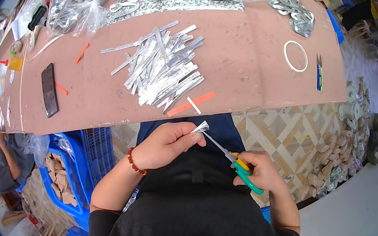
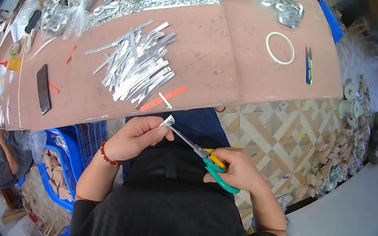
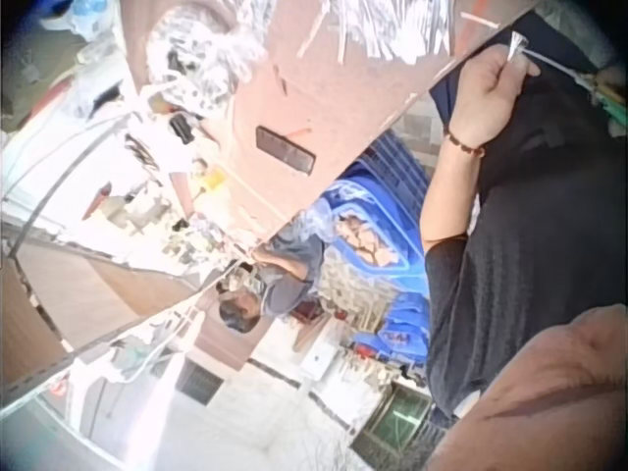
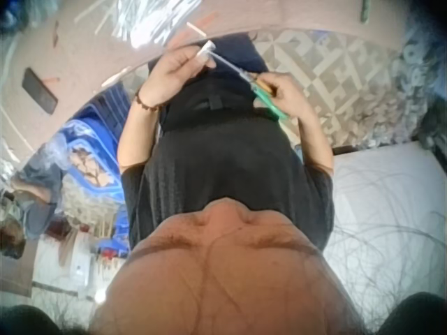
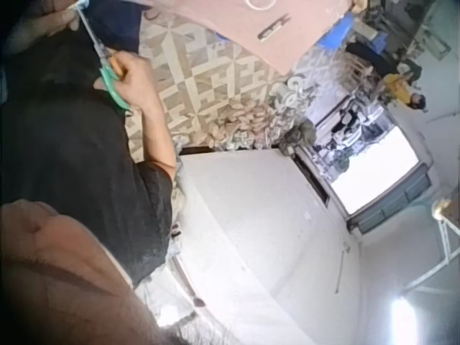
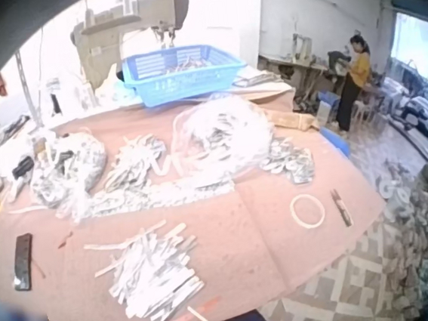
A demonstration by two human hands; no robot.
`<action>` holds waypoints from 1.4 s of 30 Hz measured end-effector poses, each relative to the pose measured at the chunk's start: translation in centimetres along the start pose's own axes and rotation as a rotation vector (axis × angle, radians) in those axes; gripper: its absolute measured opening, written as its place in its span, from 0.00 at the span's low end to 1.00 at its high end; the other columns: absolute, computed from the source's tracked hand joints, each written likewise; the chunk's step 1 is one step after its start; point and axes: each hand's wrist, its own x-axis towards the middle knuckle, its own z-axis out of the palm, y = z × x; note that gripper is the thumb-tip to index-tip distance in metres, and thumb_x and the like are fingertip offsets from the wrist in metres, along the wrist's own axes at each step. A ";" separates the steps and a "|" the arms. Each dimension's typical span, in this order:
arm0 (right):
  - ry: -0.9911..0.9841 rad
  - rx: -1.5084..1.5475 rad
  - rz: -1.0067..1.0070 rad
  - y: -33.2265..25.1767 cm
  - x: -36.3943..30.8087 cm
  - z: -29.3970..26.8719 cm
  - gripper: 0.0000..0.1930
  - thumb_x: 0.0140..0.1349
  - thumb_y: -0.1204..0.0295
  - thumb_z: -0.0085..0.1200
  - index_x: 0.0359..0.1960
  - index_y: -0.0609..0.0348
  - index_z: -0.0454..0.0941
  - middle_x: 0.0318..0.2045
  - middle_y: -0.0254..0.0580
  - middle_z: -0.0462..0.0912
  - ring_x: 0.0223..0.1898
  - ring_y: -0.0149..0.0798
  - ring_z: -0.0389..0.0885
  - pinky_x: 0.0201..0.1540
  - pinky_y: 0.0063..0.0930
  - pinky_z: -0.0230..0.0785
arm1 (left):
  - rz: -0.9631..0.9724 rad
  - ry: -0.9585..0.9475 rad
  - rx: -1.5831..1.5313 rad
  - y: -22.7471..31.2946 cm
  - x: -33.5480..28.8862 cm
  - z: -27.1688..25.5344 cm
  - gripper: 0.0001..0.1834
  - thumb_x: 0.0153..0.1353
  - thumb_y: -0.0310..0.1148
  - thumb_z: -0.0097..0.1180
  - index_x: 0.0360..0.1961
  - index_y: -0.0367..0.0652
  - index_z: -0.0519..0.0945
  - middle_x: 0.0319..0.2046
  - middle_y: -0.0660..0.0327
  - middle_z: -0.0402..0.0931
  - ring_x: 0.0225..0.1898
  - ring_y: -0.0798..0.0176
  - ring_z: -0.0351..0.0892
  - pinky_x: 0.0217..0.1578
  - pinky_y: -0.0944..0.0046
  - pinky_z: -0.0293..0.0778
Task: The recorder uses scissors to cut long silver material strips into shorter pieces at a workbench.
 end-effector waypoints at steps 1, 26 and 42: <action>0.017 0.063 0.005 0.2 -0.1 0.1 0.19 0.40 0.66 0.70 0.28 0.60 0.73 0.16 0.35 0.67 0.19 0.32 0.65 0.23 0.24 0.57 | -0.013 0.024 0.054 0.2 -0.1 -0.1 0.11 0.66 0.32 0.44 0.36 0.37 0.78 0.21 0.72 0.64 0.26 0.77 0.59 0.28 0.76 0.59; 0.099 0.571 0.267 -0.1 1.4 1.8 0.06 0.56 0.73 0.54 0.32 0.63 0.75 0.19 0.23 0.69 0.21 0.17 0.64 0.23 0.13 0.55 | 0.089 0.603 0.461 -1.3 -2.3 -0.9 0.04 0.57 0.27 0.55 0.32 0.38 0.75 0.14 0.62 0.67 0.14 0.74 0.63 0.17 0.72 0.61; 0.092 0.620 0.272 1.5 1.2 2.6 0.07 0.56 0.72 0.50 0.33 0.61 0.76 0.18 0.25 0.69 0.17 0.18 0.65 0.21 0.12 0.58 | 0.194 0.737 0.450 -2.8 -1.9 -0.4 0.04 0.55 0.24 0.57 0.31 0.36 0.75 0.17 0.66 0.69 0.18 0.80 0.64 0.20 0.77 0.63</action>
